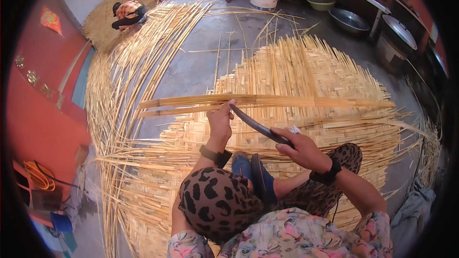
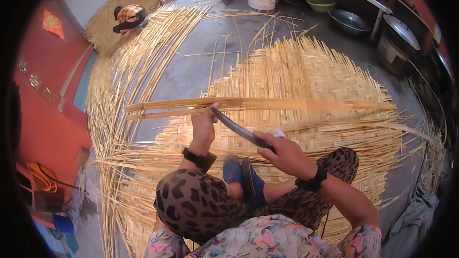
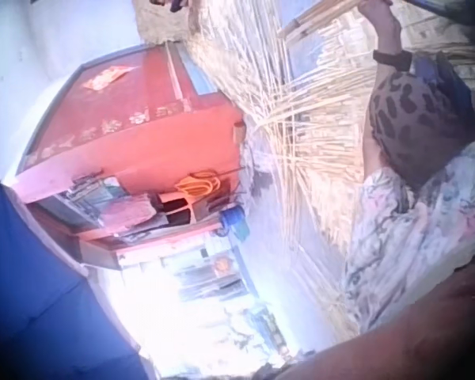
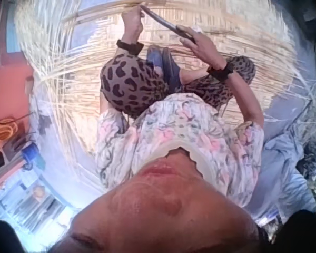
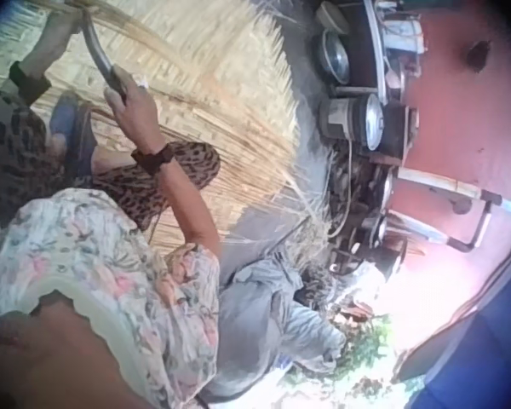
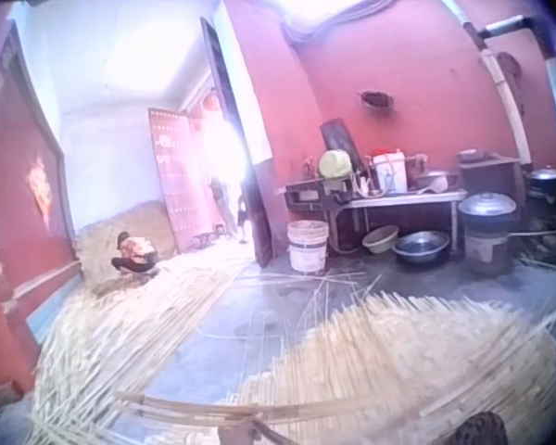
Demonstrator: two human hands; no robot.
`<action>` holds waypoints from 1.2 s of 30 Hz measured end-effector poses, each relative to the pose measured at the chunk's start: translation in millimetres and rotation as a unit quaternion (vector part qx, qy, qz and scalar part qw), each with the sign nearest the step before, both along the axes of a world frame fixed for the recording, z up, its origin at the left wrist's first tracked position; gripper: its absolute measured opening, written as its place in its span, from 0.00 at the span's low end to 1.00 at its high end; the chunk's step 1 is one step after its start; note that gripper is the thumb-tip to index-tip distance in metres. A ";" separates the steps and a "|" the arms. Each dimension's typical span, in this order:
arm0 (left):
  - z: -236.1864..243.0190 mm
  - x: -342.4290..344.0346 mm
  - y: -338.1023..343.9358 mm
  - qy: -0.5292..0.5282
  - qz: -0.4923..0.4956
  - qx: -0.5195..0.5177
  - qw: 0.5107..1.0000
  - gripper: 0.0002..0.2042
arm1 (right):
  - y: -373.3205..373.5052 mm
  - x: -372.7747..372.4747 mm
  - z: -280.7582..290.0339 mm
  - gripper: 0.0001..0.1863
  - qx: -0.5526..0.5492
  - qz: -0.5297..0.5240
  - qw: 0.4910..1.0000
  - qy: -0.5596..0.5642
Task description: Weaving a large circular mat from strips of bamboo or straw.
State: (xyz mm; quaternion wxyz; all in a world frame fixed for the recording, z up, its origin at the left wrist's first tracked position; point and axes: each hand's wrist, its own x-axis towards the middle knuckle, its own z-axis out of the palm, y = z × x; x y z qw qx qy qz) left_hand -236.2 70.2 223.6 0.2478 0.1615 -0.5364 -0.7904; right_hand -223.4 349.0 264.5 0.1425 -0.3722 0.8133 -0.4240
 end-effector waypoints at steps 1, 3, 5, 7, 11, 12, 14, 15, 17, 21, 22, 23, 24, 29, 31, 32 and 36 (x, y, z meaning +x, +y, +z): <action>1.2 -1.7 1.2 -0.001 -0.005 -0.001 1.000 0.08 | 0.2 -3.3 3.3 0.25 0.014 -0.003 1.000 -0.025; 4.7 -2.9 4.1 0.024 -0.012 -0.028 0.999 0.17 | -0.4 -7.8 3.9 0.25 0.024 -0.010 0.998 -0.051; 7.2 -2.1 7.8 0.044 -0.048 -0.025 0.998 0.18 | 0.2 -14.1 -1.3 0.24 0.044 -0.018 0.999 -0.022; 9.5 0.5 6.6 0.062 -0.076 -0.024 0.995 0.19 | -3.1 -18.4 4.1 0.24 0.029 -0.021 0.999 -0.038; 13.9 6.8 2.2 0.061 -0.077 -0.048 0.994 0.23 | -7.9 -14.5 6.2 0.24 0.031 -0.020 0.998 -0.049; 15.0 8.7 2.4 0.055 -0.084 -0.049 0.994 0.23 | -8.3 -13.2 4.1 0.24 0.032 -0.019 0.998 -0.051; 21.3 10.3 4.2 0.028 -0.101 -0.075 0.992 0.23 | -9.8 -14.8 -2.4 0.25 0.010 -0.028 0.996 -0.078; 24.0 10.7 6.1 0.001 -0.118 -0.100 0.988 0.23 | -12.1 -16.2 -6.0 0.25 0.010 -0.031 0.996 -0.078; 30.2 12.9 13.6 0.030 -0.116 -0.138 0.983 0.20 | -20.7 -14.8 -12.6 0.25 -0.028 -0.045 0.997 -0.063; 16.4 12.2 3.2 0.066 -0.051 -0.258 0.963 0.11 | -40.5 -8.8 -14.9 0.23 -0.014 -0.099 0.992 -0.071; 20.6 11.3 7.0 0.060 -0.035 -0.251 0.965 0.11 | -41.5 -10.5 -18.3 0.22 0.062 -0.089 0.993 -0.035; 23.1 9.5 8.7 0.069 -0.014 -0.242 0.968 0.11 | -41.8 -13.3 -22.2 0.22 0.137 -0.077 0.988 0.001; 24.2 12.4 11.7 0.043 -0.006 -0.242 0.969 0.11 | -41.2 -16.7 -30.7 0.21 0.148 -0.079 0.986 0.020; 46.4 18.5 29.0 0.003 0.105 -0.280 0.954 0.11 | 16.0 -72.0 -116.4 0.12 0.253 -0.038 0.952 0.170; 56.1 32.5 9.6 0.057 0.150 -0.271 0.949 0.11 | 47.7 -71.4 -100.4 0.11 0.350 -0.114 0.919 0.142; 52.1 32.1 2.9 0.076 0.168 -0.205 0.961 0.13 | 59.9 -75.9 -104.9 0.11 0.359 -0.131 0.914 0.138; 36.3 37.2 -41.0 0.072 0.187 -0.117 0.973 0.16 | 134.5 -82.6 -112.8 0.12 0.455 -0.182 0.855 0.168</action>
